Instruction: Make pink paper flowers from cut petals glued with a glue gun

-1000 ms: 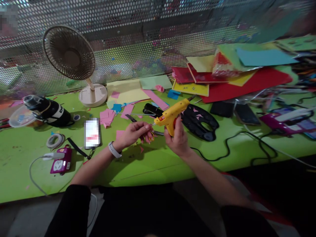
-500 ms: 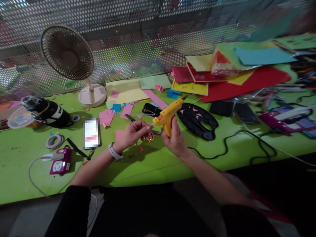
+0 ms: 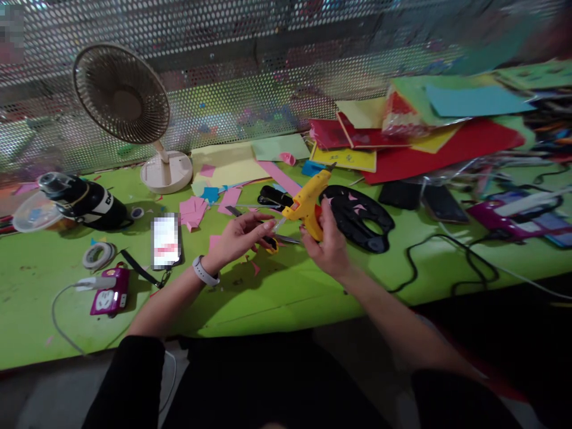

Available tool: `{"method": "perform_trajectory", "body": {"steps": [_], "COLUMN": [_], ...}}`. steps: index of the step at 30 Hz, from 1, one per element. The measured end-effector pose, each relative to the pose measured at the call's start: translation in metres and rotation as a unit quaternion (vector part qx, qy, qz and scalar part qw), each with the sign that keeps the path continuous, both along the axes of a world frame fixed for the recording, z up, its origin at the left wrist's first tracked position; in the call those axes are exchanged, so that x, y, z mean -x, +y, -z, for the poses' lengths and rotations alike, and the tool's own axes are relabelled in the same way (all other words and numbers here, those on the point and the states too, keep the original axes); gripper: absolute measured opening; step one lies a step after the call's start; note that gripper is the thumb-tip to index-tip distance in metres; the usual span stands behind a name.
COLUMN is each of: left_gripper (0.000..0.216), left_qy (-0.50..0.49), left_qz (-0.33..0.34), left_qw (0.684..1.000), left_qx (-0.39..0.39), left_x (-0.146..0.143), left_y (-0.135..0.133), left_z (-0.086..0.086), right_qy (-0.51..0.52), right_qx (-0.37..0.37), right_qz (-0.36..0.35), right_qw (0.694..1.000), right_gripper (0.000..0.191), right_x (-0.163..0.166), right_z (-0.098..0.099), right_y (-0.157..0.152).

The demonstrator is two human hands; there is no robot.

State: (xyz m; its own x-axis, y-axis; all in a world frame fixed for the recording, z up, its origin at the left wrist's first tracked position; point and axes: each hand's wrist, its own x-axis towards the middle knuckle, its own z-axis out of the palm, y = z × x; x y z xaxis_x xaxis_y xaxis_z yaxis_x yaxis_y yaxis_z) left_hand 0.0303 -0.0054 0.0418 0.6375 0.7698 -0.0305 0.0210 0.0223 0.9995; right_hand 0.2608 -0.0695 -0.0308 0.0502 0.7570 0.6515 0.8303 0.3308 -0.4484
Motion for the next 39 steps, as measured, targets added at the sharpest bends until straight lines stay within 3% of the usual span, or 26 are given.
{"method": "perform_trajectory", "body": {"steps": [7, 12, 18, 21, 26, 31, 35, 39], "left_gripper": [0.041, 0.043, 0.053, 0.05, 0.034, 0.015, 0.022, 0.02], "left_qy": [-0.001, 0.056, 0.114, 0.141, 0.176, 0.292, 0.381, 0.399], "left_qz": [-0.066, -0.058, -0.101, -0.097, -0.118, -0.087, -0.08, -0.086], "left_qw": [0.996, 0.991, 0.979, 0.976, 0.962, 0.911, 0.86, 0.844], "left_qx": [-0.056, -0.109, -0.136, -0.133, -0.17, -0.279, -0.331, -0.348], "left_x": [0.019, 0.033, 0.051, 0.06, 0.073, 0.075, 0.069, 0.063], "left_y": [0.019, 0.03, 0.03, 0.027, 0.022, 0.009, -0.004, -0.008], "left_z": [-0.011, -0.006, 0.002, 0.008, 0.019, 0.021, 0.025, 0.035], "right_qy": [-0.058, -0.102, -0.219, -0.277, -0.223, -0.166, -0.196, -0.221], "right_qx": [0.034, 0.097, 0.181, 0.171, 0.042, 0.076, 0.091, 0.105], "right_qz": [0.059, 0.12, 0.151, 0.144, 0.147, -0.03, -0.176, -0.236], "right_qw": [0.996, 0.983, 0.947, 0.935, 0.963, 0.983, 0.96, 0.94], "right_gripper": [0.068, 0.059, 0.054, 0.049, 0.04, 0.037, 0.028, 0.023], "right_x": [-0.08, -0.134, -0.147, -0.146, -0.114, -0.035, 0.019, 0.054], "right_z": [0.01, 0.024, 0.027, 0.023, -0.007, -0.036, -0.037, -0.033], "right_y": [0.011, 0.009, -0.003, -0.007, -0.012, 0.001, 0.021, 0.028]}}
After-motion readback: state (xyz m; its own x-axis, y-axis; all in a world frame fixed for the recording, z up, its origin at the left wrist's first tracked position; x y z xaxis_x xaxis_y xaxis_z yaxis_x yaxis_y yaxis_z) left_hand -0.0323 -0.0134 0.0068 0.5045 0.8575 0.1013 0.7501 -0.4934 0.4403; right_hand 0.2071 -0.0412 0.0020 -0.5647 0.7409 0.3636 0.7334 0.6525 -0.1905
